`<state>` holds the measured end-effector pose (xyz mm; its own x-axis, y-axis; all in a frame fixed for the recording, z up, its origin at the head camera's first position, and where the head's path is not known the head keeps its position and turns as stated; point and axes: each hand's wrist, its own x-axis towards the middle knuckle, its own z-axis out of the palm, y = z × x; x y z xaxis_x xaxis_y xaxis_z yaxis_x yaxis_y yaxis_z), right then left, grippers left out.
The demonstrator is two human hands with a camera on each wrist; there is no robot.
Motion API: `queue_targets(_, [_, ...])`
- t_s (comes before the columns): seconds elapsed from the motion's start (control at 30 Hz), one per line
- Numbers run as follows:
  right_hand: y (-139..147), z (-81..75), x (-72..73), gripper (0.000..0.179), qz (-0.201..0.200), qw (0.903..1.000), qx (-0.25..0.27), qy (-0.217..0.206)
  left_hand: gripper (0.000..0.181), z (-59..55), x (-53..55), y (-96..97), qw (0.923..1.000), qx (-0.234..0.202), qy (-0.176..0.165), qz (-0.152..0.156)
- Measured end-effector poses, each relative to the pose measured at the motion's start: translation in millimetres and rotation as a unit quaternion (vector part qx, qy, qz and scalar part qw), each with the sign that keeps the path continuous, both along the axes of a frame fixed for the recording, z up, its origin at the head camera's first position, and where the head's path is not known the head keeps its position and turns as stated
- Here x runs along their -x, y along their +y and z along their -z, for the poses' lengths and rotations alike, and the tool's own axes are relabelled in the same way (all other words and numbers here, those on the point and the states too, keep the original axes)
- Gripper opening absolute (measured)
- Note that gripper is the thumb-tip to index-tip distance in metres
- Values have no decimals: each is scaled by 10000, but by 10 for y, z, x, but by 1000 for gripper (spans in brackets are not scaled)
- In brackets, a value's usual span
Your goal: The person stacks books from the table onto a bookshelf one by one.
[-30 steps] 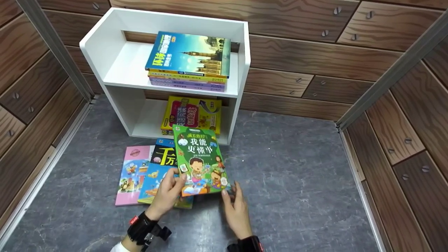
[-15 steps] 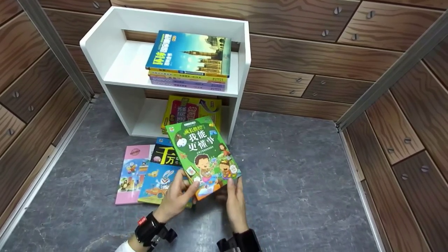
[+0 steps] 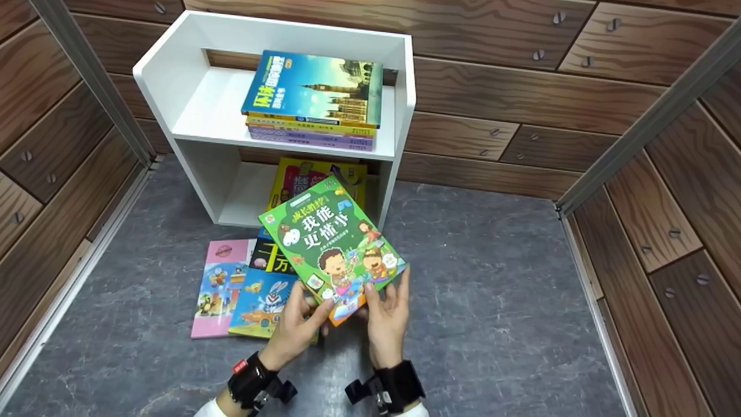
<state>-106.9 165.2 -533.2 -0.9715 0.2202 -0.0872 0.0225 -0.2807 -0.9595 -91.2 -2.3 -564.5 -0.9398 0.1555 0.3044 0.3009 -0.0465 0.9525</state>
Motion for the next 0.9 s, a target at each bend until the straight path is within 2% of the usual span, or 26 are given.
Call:
queue_targets(0.23, [130,-86,21,89,63,9991,-81,422,39,-44,27,-88,9994,-45,-290,176])
queue_targets(0.5, [343,-175,42,85,-271,9970,-371,625,42,-169,184,-379,9966,-546,-443,-438])
queue_targets(0.7, [509,-241,86,82,-660,9925,-664,789,45,-255,227,-622,9935,-708,-490,-750])
queue_targets(0.8, [591,-262,123,80,-888,9876,-958,874,49,-266,226,-726,9952,-576,-569,-545])
queue_targets(0.9, [658,-272,174,76,-1113,9814,-1220,976,57,-242,203,-793,9965,-450,-706,-2])
